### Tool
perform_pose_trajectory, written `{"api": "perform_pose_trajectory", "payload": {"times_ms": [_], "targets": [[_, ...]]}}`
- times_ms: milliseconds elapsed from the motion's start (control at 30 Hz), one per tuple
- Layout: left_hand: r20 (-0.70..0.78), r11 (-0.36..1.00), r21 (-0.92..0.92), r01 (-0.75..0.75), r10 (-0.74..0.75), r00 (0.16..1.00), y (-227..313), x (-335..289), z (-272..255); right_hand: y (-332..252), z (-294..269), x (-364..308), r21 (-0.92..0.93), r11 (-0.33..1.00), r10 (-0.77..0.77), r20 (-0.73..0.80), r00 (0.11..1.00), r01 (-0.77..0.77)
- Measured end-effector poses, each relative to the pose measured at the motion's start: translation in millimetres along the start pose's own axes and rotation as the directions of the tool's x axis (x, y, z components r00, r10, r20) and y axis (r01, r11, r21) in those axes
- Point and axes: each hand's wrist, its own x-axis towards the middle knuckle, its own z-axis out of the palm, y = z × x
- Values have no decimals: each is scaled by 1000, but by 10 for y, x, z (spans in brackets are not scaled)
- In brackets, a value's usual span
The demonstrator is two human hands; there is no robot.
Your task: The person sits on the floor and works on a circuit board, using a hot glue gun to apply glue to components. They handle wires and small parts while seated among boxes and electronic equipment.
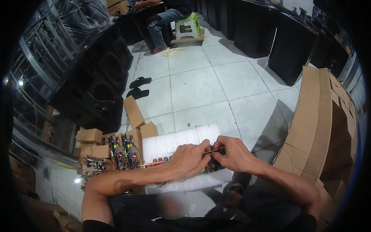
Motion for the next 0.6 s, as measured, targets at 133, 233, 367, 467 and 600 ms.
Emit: {"api": "perform_pose_trajectory", "payload": {"times_ms": [133, 233, 367, 467, 600], "targets": [[-15, 999, -48, -9, 9, 1000, -28, 27, -10, 18, 31, -18, 35, 999, 23, -56, 998, -21], [-21, 999, -45, -2, 1, 1000, -30, 8, -7, -54, 6, -12, 47, 987, 154, -21, 988, -153], [-64, 999, -36, -18, 15, 998, -33, 7, 22, -61, -5, -7, 48, 978, 204, -18, 979, -203], [-34, 997, -74, 37, -39, 999, -5, 22, -21, 5, 26, 8, 87, 979, 189, -23, 982, -186], [89, 973, -128, 190, -179, 980, 100, 91, -146, 16, 16, 0, 103, 979, 182, -50, 982, -176]]}}
